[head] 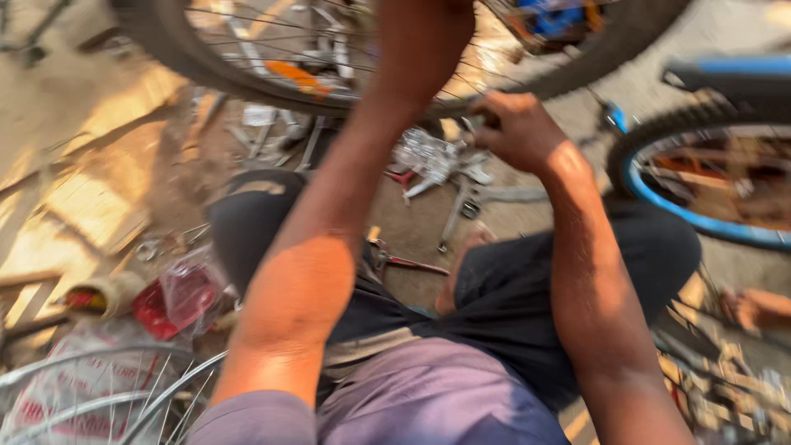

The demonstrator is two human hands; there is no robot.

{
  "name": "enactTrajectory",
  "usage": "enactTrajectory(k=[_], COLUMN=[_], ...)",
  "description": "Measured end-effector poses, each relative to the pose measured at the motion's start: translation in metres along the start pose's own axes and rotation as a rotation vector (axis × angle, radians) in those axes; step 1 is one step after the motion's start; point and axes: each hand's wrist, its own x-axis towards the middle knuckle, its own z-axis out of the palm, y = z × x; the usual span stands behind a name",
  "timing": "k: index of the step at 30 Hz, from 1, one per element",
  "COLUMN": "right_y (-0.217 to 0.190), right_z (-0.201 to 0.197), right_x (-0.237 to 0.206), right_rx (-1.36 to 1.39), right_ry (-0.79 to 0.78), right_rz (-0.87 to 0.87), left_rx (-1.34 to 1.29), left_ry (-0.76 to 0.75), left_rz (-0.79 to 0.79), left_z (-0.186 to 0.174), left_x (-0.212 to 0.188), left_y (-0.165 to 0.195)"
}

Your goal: The person assembles a bicycle by tightening the rear wheel axle with a wrench, then attaches a red and green horn to the handlebars using a screwdriver. Finally, the person picks up a bicycle wheel and positions it near the frame.

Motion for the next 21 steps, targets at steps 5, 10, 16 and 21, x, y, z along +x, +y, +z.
enactTrajectory(k=[5, 10, 16, 21], right_y=[0.015, 0.008, -0.050, -0.069], right_z=[0.024, 0.022, 0.013, 0.015], right_x=[0.013, 0.027, 0.036, 0.034], right_rx=[-0.124, -0.304, -0.159, 0.426], right_ry=[0.174, 0.379, 0.604, 0.444], right_rz=[-0.202, -0.309, -0.502, -0.330], left_rx=[0.048, -0.018, -0.122, -0.049], left_ry=[0.045, 0.137, 0.110, 0.134], left_rz=[-0.059, -0.053, -0.206, -0.091], left_z=[0.023, 0.022, 0.024, 0.030], left_x=[0.005, 0.000, 0.000, -0.005], left_y=[0.019, 0.042, 0.044, 0.031])
